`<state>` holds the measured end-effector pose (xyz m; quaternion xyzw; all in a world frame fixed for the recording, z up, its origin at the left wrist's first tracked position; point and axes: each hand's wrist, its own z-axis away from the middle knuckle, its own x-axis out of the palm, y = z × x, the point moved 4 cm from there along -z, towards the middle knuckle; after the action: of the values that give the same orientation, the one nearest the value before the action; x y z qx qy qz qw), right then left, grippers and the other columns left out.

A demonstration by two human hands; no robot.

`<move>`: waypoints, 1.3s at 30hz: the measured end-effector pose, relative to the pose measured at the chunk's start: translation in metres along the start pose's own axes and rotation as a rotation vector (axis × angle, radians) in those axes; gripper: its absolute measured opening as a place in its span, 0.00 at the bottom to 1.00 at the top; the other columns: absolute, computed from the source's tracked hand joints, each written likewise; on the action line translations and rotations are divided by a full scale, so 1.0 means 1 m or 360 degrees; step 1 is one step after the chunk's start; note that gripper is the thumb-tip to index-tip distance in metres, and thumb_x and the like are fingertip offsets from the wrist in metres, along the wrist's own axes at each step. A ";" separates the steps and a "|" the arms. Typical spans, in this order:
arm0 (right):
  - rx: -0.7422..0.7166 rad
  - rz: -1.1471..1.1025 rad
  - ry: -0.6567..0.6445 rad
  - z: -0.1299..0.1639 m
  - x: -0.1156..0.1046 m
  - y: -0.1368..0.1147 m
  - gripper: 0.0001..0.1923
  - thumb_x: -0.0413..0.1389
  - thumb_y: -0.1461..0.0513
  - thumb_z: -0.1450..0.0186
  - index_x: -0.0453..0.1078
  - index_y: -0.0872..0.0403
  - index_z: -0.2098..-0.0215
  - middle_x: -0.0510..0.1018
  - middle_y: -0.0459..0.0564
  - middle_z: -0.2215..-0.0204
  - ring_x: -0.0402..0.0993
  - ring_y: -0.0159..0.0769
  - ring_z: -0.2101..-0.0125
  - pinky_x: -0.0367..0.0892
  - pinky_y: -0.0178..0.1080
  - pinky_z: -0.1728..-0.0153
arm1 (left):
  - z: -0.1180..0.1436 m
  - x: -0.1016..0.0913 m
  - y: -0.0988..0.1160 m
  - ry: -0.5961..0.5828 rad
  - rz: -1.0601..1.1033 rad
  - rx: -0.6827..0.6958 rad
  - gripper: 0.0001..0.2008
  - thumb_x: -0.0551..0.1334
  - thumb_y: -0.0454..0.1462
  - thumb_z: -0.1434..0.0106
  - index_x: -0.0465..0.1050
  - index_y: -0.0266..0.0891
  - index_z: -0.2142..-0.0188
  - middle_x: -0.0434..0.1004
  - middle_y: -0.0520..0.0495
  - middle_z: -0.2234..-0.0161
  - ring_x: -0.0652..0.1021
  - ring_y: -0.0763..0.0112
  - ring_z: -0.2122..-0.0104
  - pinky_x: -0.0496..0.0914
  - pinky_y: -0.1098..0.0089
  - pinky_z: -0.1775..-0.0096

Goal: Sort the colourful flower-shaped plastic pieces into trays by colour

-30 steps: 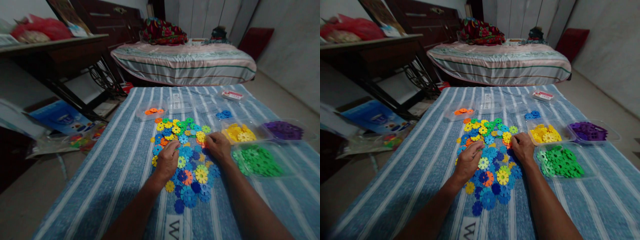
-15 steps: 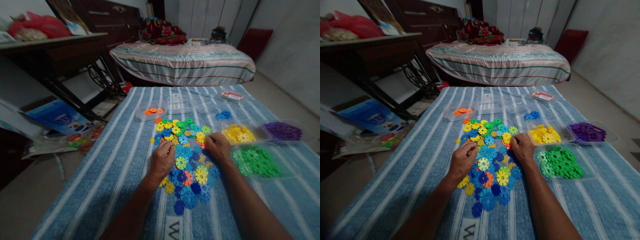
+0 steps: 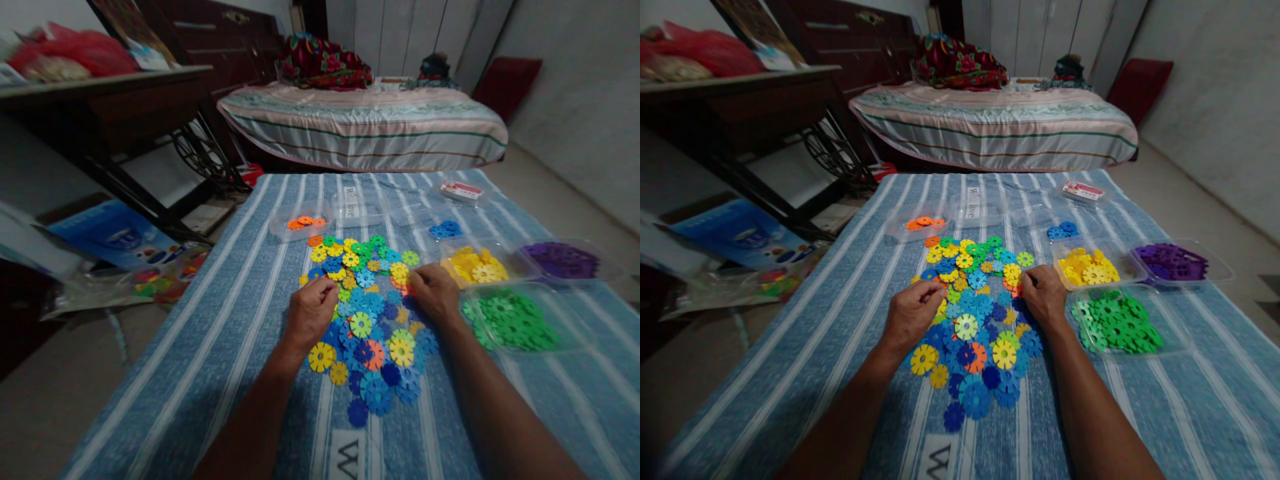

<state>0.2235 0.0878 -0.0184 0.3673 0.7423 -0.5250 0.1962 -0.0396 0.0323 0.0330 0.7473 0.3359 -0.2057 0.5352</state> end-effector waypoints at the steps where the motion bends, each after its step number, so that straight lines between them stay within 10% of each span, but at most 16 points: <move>1: 0.0000 0.0003 -0.0006 0.000 0.000 0.000 0.16 0.48 0.55 0.39 0.73 0.53 0.77 0.74 0.49 0.74 0.68 0.37 0.69 0.59 0.39 0.66 | 0.000 0.000 0.000 -0.0004 -0.0006 -0.0002 0.09 0.58 0.36 0.37 0.75 0.40 0.72 0.77 0.52 0.73 0.75 0.75 0.73 0.68 0.75 0.67; 16: 0.0025 0.0006 -0.0041 0.000 0.000 0.000 0.16 0.48 0.55 0.39 0.74 0.53 0.76 0.75 0.49 0.73 0.69 0.37 0.68 0.60 0.39 0.65 | -0.011 -0.019 -0.032 0.0175 -0.0152 -0.0225 0.09 0.59 0.38 0.40 0.76 0.40 0.72 0.76 0.54 0.76 0.75 0.73 0.75 0.67 0.75 0.71; 22: 0.0013 0.0018 -0.0026 0.000 0.001 0.000 0.17 0.47 0.55 0.40 0.73 0.53 0.76 0.74 0.49 0.74 0.68 0.38 0.68 0.59 0.39 0.65 | -0.009 -0.011 -0.032 0.0219 -0.0363 0.0067 0.07 0.59 0.37 0.39 0.76 0.39 0.66 0.80 0.46 0.65 0.78 0.67 0.66 0.72 0.68 0.60; 29: 0.0046 0.0021 -0.0030 0.000 0.001 -0.003 0.17 0.47 0.54 0.40 0.73 0.52 0.77 0.74 0.49 0.74 0.68 0.37 0.69 0.60 0.39 0.66 | 0.002 0.017 -0.015 -0.0033 -0.0477 0.0482 0.13 0.60 0.38 0.37 0.75 0.39 0.53 0.76 0.39 0.49 0.72 0.54 0.46 0.68 0.53 0.45; 39: 0.0035 0.0001 -0.0010 0.001 0.000 -0.002 0.17 0.47 0.53 0.40 0.73 0.52 0.77 0.76 0.50 0.74 0.69 0.39 0.68 0.61 0.40 0.65 | 0.008 0.025 -0.018 -0.0238 -0.0568 0.0359 0.15 0.64 0.41 0.38 0.75 0.44 0.51 0.73 0.40 0.44 0.67 0.49 0.41 0.64 0.44 0.43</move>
<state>0.2222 0.0862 -0.0178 0.3680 0.7357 -0.5343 0.1946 -0.0350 0.0356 0.0014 0.7138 0.3972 -0.3882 0.4266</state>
